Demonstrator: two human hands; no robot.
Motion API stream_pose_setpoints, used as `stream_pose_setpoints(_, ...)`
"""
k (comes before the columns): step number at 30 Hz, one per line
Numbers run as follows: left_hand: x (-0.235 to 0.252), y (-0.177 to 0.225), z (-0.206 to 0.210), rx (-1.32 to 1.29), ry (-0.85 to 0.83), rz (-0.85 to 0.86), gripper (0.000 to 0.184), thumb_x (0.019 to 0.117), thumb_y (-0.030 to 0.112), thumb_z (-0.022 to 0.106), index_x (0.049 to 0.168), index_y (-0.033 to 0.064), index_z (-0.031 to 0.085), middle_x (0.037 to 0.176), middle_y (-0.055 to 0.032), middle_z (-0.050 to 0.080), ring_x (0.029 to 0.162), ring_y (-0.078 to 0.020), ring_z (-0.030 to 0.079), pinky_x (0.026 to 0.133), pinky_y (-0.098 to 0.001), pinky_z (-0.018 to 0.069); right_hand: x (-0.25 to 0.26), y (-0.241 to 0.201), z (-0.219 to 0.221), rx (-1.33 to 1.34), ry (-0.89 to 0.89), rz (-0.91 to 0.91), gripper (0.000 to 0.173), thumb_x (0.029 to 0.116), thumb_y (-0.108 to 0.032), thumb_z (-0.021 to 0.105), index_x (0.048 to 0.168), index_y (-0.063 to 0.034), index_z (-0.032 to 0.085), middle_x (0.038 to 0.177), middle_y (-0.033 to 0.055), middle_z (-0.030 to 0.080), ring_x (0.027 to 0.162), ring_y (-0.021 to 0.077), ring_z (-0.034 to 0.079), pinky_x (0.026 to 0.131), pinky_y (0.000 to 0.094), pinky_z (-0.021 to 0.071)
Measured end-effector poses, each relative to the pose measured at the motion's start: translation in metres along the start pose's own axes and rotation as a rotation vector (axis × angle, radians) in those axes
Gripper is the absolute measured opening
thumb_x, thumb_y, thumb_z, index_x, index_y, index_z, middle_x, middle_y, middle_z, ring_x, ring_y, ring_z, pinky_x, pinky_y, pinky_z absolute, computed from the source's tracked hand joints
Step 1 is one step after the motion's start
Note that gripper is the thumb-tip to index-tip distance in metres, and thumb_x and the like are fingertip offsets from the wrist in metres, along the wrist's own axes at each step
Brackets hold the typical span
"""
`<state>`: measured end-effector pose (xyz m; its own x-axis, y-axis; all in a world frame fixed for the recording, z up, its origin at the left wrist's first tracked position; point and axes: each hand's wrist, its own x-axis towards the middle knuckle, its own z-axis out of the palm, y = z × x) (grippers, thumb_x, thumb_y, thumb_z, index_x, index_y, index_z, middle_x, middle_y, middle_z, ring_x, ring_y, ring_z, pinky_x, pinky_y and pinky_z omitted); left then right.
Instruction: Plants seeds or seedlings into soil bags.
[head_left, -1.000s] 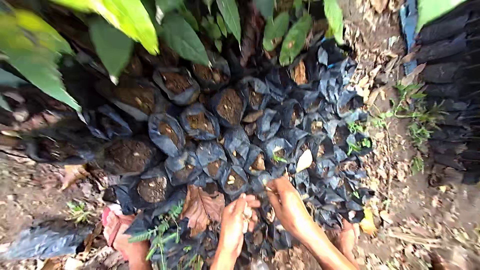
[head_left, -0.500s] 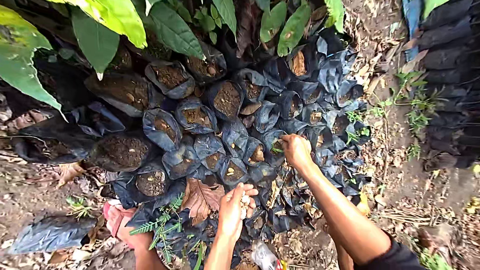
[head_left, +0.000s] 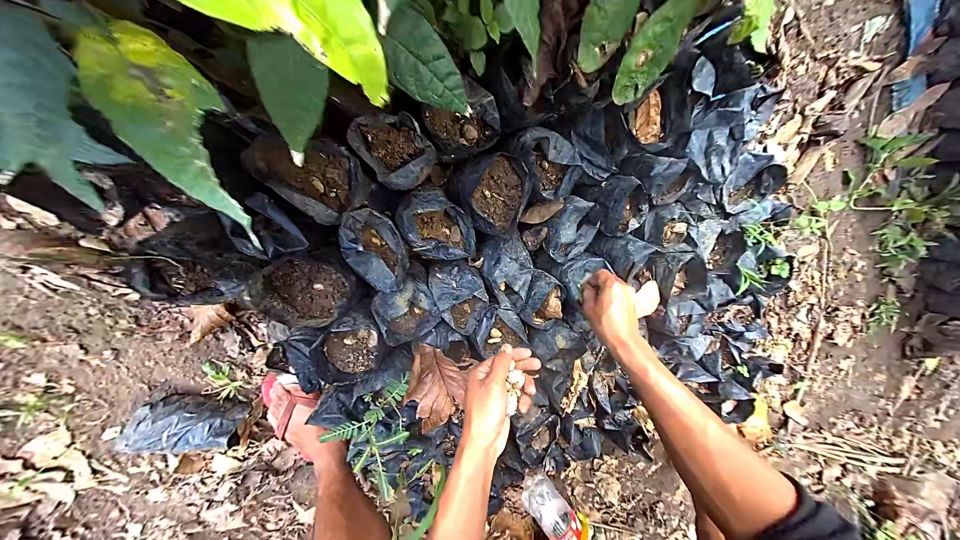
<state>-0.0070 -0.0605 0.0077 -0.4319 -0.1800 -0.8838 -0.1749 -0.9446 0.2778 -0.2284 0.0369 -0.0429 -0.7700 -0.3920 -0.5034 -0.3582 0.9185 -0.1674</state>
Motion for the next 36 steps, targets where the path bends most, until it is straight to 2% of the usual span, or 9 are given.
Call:
stream_pose_setpoints(3,0.004,0.003,-0.003,-0.038,0.014,0.002,0.044,0.1133,0.024,0.035,0.113,-0.0048,0.068,0.094,-0.0168,0.074,0.053,-0.0119,0.06,0.044,-0.022,0.0464,0.003,0.001,-0.009,0.059,-0.007,0.02,0.026,0.0971,-0.021,0.062,0.109,0.0008,0.071,0.098,0.0192,0.074,0.093,0.035,0.072,0.087,0.0581,0.0557)
stream_pose_setpoints(8,0.007,-0.004,-0.004,-0.059,0.004,-0.025,0.044,0.1132,0.025,0.036,0.114,-0.0051,0.068,0.092,-0.0163,0.074,0.054,-0.0124,0.06,0.044,-0.0227,0.0468,-0.003,0.013,0.006,0.096,0.092,-0.032,0.023,0.0968,-0.017,0.06,0.105,0.0013,0.07,0.095,0.0175,0.073,0.089,0.0304,0.072,0.085,0.0516,0.0571)
stream_pose_setpoints(15,0.011,0.0,-0.008,-0.07,0.035,-0.034,0.043,0.1131,0.024,0.037,0.113,-0.0051,0.068,0.093,-0.0166,0.074,0.055,-0.0133,0.062,0.045,-0.0232,0.0474,0.001,0.013,0.004,0.033,0.036,0.025,0.021,0.0988,-0.014,0.058,0.106,0.0009,0.071,0.098,0.0189,0.073,0.095,0.0317,0.071,0.09,0.053,0.0543)
stream_pose_setpoints(22,0.016,0.009,-0.001,-0.068,0.038,-0.044,0.043,0.113,0.022,0.036,0.112,-0.0055,0.069,0.092,-0.0165,0.074,0.055,-0.0133,0.063,0.044,-0.0228,0.0474,0.001,-0.001,0.005,-0.038,0.042,-0.054,0.015,0.0982,-0.003,0.055,0.098,0.0047,0.068,0.097,0.023,0.07,0.096,0.0405,0.069,0.088,0.058,0.0538)
stream_pose_setpoints(26,0.014,0.009,-0.003,-0.054,0.031,-0.064,0.042,0.113,0.023,0.037,0.111,-0.0055,0.069,0.093,-0.017,0.074,0.057,-0.0141,0.064,0.046,-0.0232,0.049,0.008,0.0,0.003,-0.098,0.037,-0.125,0.009,0.0923,0.002,0.059,0.094,0.0037,0.068,0.094,0.0244,0.07,0.089,0.043,0.07,0.078,0.0612,0.0554)
stream_pose_setpoints(28,0.012,0.011,-0.003,-0.069,0.022,-0.071,0.044,0.1133,0.025,0.036,0.112,-0.0055,0.068,0.094,-0.0179,0.074,0.063,-0.0173,0.067,0.051,-0.0262,0.0535,0.009,0.001,0.002,-0.098,0.024,-0.153,0.009,0.092,0.004,0.059,0.093,0.003,0.067,0.094,0.0246,0.069,0.088,0.0437,0.069,0.076,0.0618,0.0554)
stream_pose_setpoints(30,0.012,0.014,-0.004,-0.116,-0.013,-0.071,0.049,0.1139,0.028,0.03,0.114,-0.0058,0.067,0.097,-0.019,0.073,0.078,-0.0239,0.072,0.067,-0.0349,0.0607,0.011,-0.001,-0.002,-0.097,-0.027,-0.14,0.012,0.0942,0.003,0.057,0.099,0.0035,0.068,0.1,0.026,0.069,0.094,0.0449,0.069,0.081,0.0626,0.0556)
stream_pose_setpoints(34,0.01,0.004,-0.011,-0.219,-0.069,-0.07,0.063,0.1135,0.04,0.02,0.116,-0.0044,0.065,0.102,-0.0193,0.072,0.094,-0.0293,0.072,0.085,-0.0427,0.0598,-0.01,-0.017,-0.03,-0.082,-0.139,-0.13,0.03,0.0992,-0.003,0.054,0.125,0.0022,0.068,0.123,0.0274,0.067,0.113,0.0455,0.066,0.096,0.0648,0.0512)
stream_pose_setpoints(36,0.007,-0.007,-0.014,-0.229,-0.09,-0.075,0.069,0.1123,0.047,0.017,0.118,-0.0028,0.065,0.102,-0.0172,0.072,0.094,-0.0273,0.072,0.087,-0.043,0.0595,-0.05,-0.032,-0.036,0.028,-0.085,-0.226,0.03,0.1019,-0.006,0.051,0.127,0.002,0.066,0.125,0.024,0.065,0.112,0.0395,0.066,0.096,0.0596,0.0533)
